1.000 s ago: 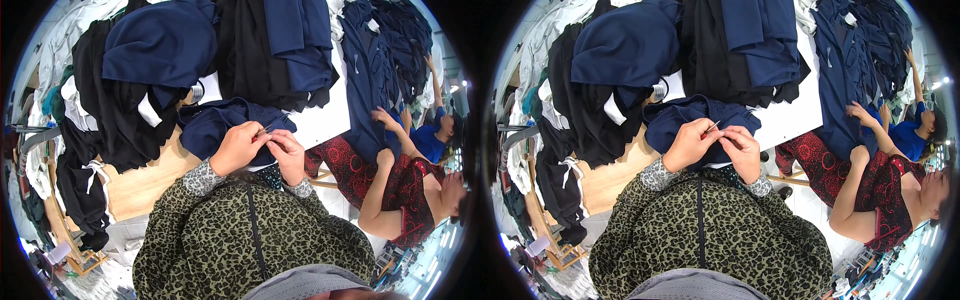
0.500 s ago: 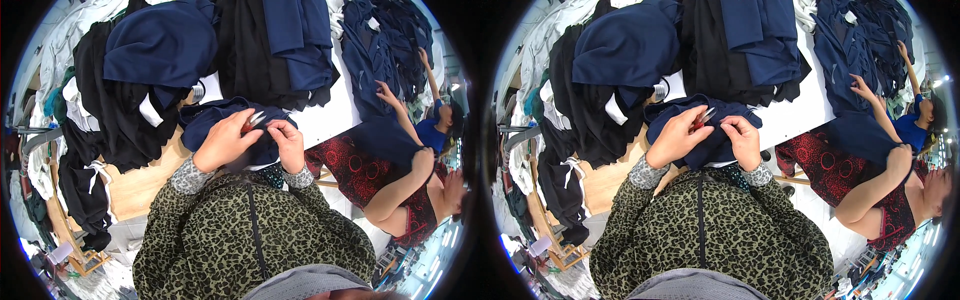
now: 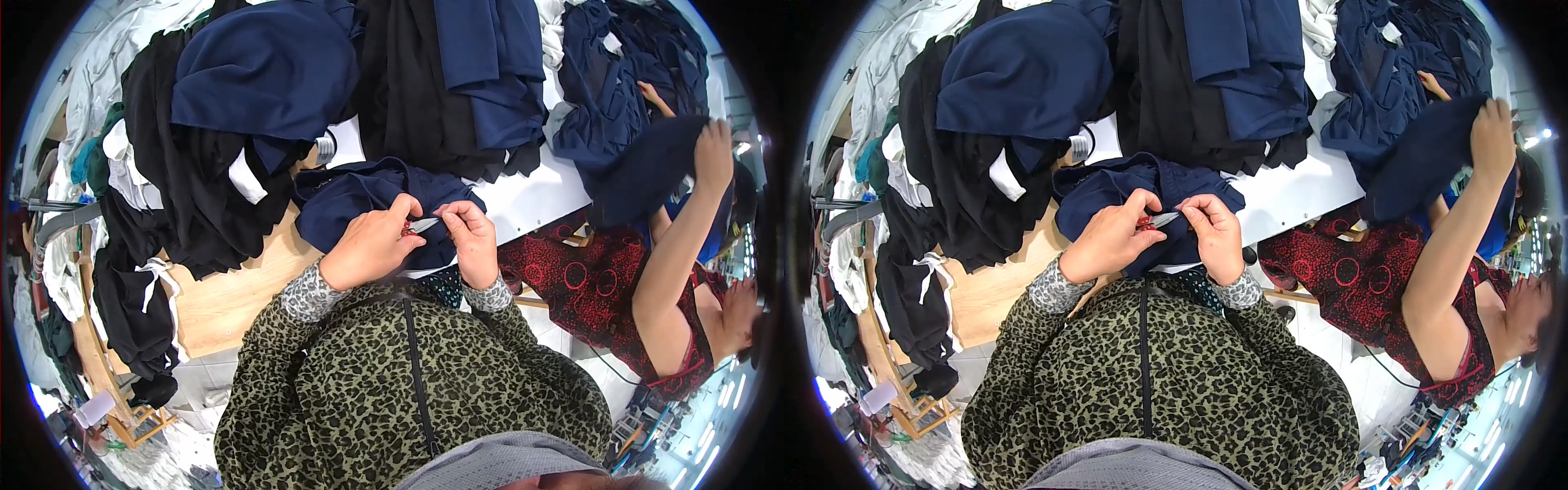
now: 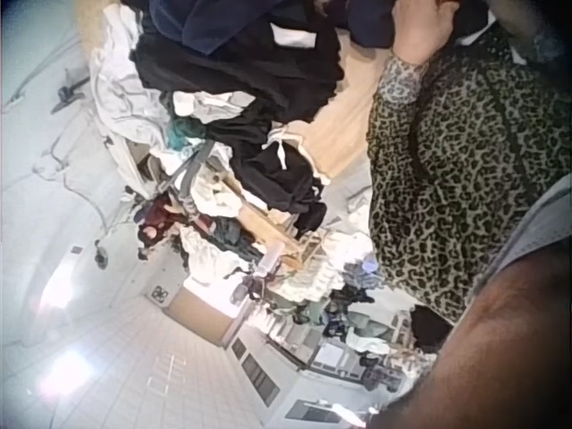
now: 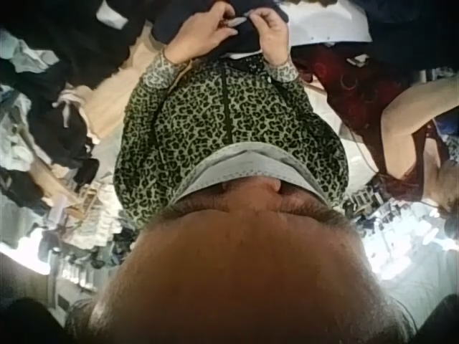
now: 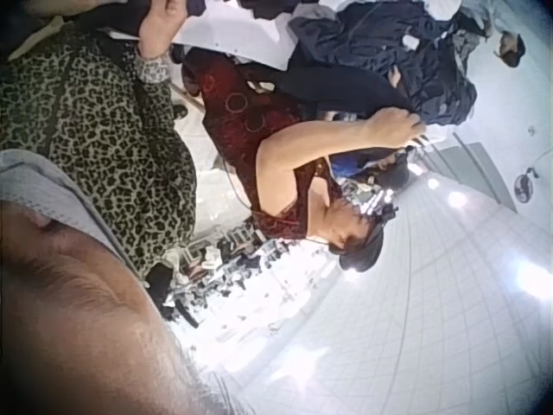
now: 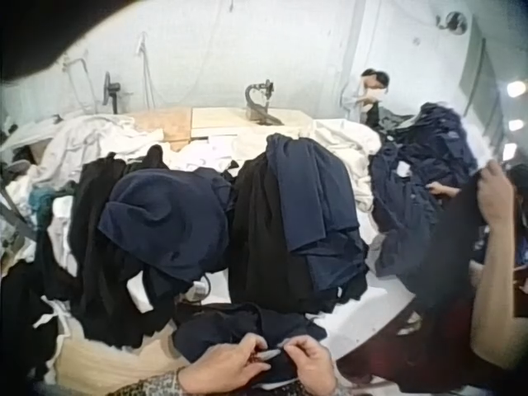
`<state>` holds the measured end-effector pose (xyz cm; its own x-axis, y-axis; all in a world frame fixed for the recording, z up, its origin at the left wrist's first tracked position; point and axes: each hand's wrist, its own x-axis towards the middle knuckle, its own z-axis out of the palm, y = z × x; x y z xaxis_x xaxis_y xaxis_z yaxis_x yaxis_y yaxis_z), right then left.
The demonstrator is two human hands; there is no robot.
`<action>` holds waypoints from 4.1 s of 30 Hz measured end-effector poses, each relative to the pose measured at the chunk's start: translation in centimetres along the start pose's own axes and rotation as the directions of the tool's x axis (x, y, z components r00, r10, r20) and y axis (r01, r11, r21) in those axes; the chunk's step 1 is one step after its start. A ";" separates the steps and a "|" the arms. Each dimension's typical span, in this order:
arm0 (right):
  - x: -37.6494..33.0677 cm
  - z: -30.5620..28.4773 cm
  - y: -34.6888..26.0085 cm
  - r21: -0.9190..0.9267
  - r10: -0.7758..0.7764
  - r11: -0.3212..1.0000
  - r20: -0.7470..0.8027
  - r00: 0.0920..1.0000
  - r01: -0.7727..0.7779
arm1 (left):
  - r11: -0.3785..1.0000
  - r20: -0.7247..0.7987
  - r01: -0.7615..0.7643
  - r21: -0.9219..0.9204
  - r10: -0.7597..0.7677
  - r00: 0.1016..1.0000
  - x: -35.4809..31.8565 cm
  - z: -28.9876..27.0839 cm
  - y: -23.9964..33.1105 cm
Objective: Using small snips to remove loose threads from navy blue garments at a textile manufacturing workstation.
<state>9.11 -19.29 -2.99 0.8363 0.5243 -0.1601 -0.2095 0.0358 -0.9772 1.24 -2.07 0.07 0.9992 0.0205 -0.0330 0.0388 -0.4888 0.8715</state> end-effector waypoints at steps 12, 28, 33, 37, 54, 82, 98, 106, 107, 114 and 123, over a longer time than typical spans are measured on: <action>0.0 0.0 0.2 -0.184 -0.179 0.967 0.004 0.984 0.176 | 1.000 0.017 0.011 -0.006 -0.011 1.000 0.3 0.2 -0.2; -0.2 0.0 -0.1 0.152 -0.016 0.988 -0.087 0.996 0.029 | 0.967 -0.247 0.107 -0.229 -0.164 0.955 -0.3 0.5 -0.9; -0.8 0.6 0.5 0.183 -0.046 0.981 -0.094 0.994 0.063 | 0.989 -0.487 -0.143 -0.037 0.107 0.867 -1.2 4.5 -2.0; -1.5 1.7 0.0 0.199 -0.049 0.977 -0.130 0.990 0.074 | 0.902 -0.440 -0.349 0.254 0.429 0.789 -1.0 6.2 -4.8; -1.8 0.0 1.0 -0.181 -0.136 0.974 -0.001 0.991 0.134 | 0.975 -0.337 -0.223 -0.022 0.203 0.919 -2.1 3.6 -4.4; 1.1 -0.9 -0.5 -0.127 0.372 0.927 0.425 0.825 -0.353 | 0.865 0.097 0.122 -0.486 -0.086 0.992 2.1 -0.1 -3.5; 0.4 3.1 0.9 0.487 0.195 0.815 0.282 0.939 -0.315 | 0.954 -0.418 -0.098 -0.282 -0.030 0.908 -1.0 0.8 -2.2; -0.8 2.1 1.1 0.510 0.208 0.816 0.184 0.961 -0.274 | 0.903 -0.529 -0.305 0.304 0.426 0.734 0.1 2.5 -1.8; -0.9 2.1 1.1 0.511 0.204 0.817 0.179 0.962 -0.268 | 0.901 -0.538 -0.302 0.313 0.430 0.725 0.2 2.7 -1.7; -0.7 1.0 -1.5 -0.054 0.262 0.965 0.091 0.961 -0.257 | 0.943 -0.409 -0.296 0.150 0.332 0.850 0.9 2.2 -1.6; 0.3 0.0 -1.8 0.402 0.381 0.809 0.197 0.904 -0.429 | 0.955 -0.114 -0.274 -0.111 0.261 0.958 1.1 0.6 -1.0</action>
<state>9.70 -19.22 -1.32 0.5762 0.6548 -0.4891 -0.7314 0.1460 -0.6661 2.27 -2.08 -1.11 0.9677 -0.0086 0.2520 -0.2366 -0.3757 0.8960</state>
